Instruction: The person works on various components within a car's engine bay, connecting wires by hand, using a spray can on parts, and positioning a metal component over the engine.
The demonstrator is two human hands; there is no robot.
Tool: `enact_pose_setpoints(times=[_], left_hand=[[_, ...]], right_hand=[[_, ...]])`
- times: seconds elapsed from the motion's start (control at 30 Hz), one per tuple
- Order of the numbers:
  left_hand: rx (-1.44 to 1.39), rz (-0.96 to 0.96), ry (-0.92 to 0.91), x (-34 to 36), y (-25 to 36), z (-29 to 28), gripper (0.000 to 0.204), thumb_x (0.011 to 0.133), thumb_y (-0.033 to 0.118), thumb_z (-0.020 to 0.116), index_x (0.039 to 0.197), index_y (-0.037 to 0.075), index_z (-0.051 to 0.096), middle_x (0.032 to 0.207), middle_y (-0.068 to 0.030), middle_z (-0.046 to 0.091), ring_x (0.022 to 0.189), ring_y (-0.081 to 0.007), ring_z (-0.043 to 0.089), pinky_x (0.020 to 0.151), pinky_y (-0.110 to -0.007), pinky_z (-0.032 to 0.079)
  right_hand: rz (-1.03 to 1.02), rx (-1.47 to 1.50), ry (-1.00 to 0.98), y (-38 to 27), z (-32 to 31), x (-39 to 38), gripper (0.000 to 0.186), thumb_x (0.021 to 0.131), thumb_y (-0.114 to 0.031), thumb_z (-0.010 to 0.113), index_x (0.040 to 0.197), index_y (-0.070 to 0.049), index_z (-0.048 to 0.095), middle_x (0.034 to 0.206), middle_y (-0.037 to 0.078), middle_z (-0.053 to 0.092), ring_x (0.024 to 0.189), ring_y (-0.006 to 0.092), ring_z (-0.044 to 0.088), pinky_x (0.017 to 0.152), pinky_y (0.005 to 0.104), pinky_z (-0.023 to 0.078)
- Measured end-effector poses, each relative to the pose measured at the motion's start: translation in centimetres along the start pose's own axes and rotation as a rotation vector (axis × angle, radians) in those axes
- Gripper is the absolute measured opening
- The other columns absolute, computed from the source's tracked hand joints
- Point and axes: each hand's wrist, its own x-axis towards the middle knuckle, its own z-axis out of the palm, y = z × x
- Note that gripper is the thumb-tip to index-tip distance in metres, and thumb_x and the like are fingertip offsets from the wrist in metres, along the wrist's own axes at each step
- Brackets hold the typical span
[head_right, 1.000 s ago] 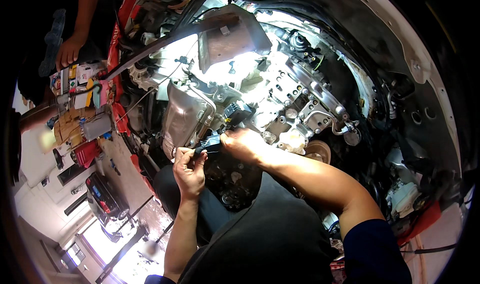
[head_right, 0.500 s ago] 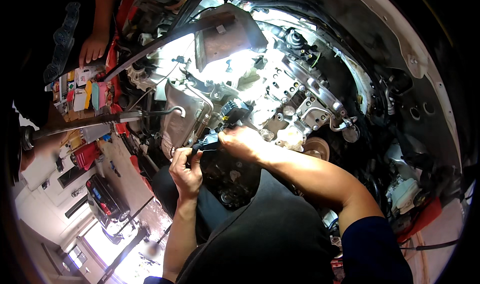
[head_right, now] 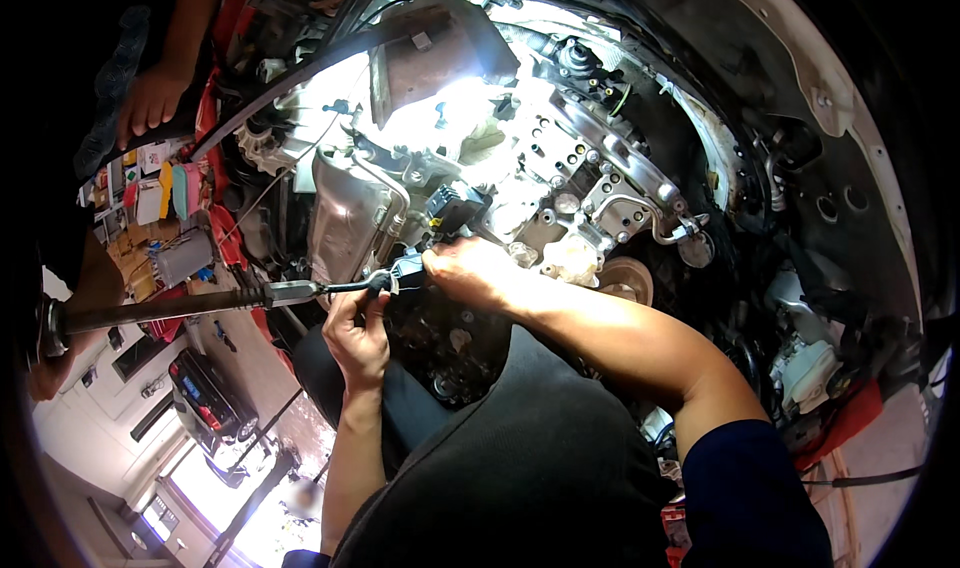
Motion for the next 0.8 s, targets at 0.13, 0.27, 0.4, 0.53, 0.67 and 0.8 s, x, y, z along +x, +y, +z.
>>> enact_pose_setpoints(times=[0.13,0.27,0.4,0.53,0.67,0.8], left_hand=[[0.038,0.025,-0.015,0.1,-0.4,-0.1,0.017,0.086,0.009,0.075,0.096,-0.003,0.067,0.087,-0.0138,0.069,0.078,-0.0265,0.066,0.073,-0.034,0.050],[0.003,0.020,-0.001,0.0,-0.4,-0.2,0.018,0.086,0.009,0.074,0.097,-0.004,0.067,0.091,-0.0144,0.069,0.083,-0.0265,0.067,0.077,-0.034,0.050],[-0.034,0.035,-0.055,0.6,-0.9,-0.7,0.012,0.086,0.006,0.073,0.093,-0.003,0.068,0.088,-0.0122,0.068,0.082,-0.0253,0.066,0.076,-0.033,0.050],[-0.062,0.015,-0.222,1.0,-0.7,-0.9,0.003,0.085,-0.001,0.070,0.088,-0.002,0.069,0.085,-0.0109,0.067,0.079,-0.0228,0.066,0.073,-0.031,0.051],[-0.089,0.013,-0.196,1.1,-0.4,-0.5,0.006,0.084,-0.005,0.069,0.088,-0.002,0.069,0.083,-0.0099,0.069,0.076,-0.0207,0.066,0.071,-0.030,0.051],[-0.112,0.040,-0.136,0.7,-0.7,-0.1,0.007,0.083,-0.007,0.070,0.088,-0.003,0.069,0.083,-0.0093,0.070,0.077,-0.0193,0.067,0.071,-0.028,0.052]], right_hand=[[-0.016,0.000,0.015,0.0,-0.2,0.0,0.008,0.087,-0.011,0.054,0.088,-0.003,0.053,0.077,0.014,0.067,0.069,0.0308,0.070,0.060,0.0430,0.056],[-0.020,-0.044,0.038,-0.1,0.0,-0.1,0.007,0.086,-0.010,0.054,0.088,-0.003,0.053,0.075,0.014,0.067,0.066,0.0305,0.070,0.058,0.0429,0.056],[-0.021,-0.040,0.020,0.0,0.1,0.0,0.006,0.086,-0.010,0.054,0.087,-0.004,0.052,0.073,0.013,0.066,0.065,0.0302,0.070,0.057,0.0424,0.056],[-0.042,-0.078,0.088,0.1,0.5,-0.2,0.006,0.084,-0.010,0.056,0.087,-0.005,0.054,0.070,0.011,0.066,0.062,0.0277,0.069,0.055,0.0404,0.056],[-0.066,-0.130,0.207,0.5,1.4,-0.2,0.009,0.082,-0.013,0.059,0.080,-0.007,0.053,0.068,0.008,0.062,0.056,0.0235,0.068,0.048,0.0363,0.053],[-0.030,-0.121,0.171,0.1,0.9,-0.2,0.009,0.083,-0.014,0.058,0.082,-0.007,0.054,0.069,0.009,0.063,0.056,0.0244,0.068,0.048,0.0368,0.054]])
